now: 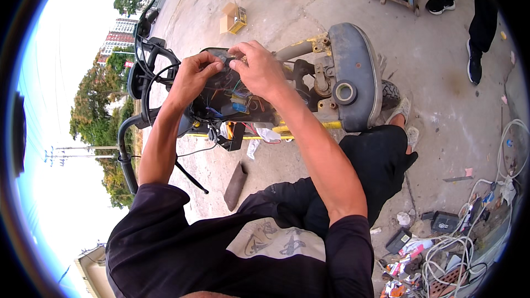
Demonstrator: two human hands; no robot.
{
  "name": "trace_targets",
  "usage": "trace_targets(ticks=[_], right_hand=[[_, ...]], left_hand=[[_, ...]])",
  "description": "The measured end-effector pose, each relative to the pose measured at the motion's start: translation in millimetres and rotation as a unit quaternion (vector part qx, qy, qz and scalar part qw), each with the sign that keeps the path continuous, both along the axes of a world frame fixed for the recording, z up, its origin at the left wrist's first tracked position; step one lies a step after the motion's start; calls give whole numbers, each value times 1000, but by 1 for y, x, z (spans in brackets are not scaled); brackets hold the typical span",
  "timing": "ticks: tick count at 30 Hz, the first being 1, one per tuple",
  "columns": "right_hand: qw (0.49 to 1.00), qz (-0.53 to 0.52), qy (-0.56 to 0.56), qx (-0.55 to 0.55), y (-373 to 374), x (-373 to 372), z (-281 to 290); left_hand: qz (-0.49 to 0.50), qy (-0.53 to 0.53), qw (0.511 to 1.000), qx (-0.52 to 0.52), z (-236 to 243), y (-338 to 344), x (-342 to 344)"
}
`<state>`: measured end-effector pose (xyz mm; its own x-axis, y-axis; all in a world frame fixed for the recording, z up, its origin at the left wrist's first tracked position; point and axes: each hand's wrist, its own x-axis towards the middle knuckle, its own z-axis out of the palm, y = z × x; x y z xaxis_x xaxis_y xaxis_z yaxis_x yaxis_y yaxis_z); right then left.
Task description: The person repairs the wiring of a yellow electric scooter. They use pliers to strip wires, a screwdriver to adjust a small black component, and electrical tape to insulate connections.
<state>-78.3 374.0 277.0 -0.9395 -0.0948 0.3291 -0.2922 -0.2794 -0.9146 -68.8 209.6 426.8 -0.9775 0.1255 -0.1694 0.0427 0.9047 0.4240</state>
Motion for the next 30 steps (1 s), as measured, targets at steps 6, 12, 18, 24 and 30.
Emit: trace_targets(ticks=[6, 12, 18, 24, 30], right_hand=[[996, -61, -65, -5, 23, -5, -2], [991, -66, -118, 13, 34, -6, -12], [987, -9, -135, 82, 39, 8, -19], [986, 71, -126, 79, 34, 15, -36], [973, 133, -186, -31, 38, 25, -30]], left_hand=[[15, 8, 1000, -13, -4, -3, -11], [-13, 126, 967, -222, -5, 2, -2], [11, 140, 963, -228, -1, 9, 6], [-48, 175, 976, -117, -1, -5, 12], [-63, 230, 967, -91, 20, 10, 54]])
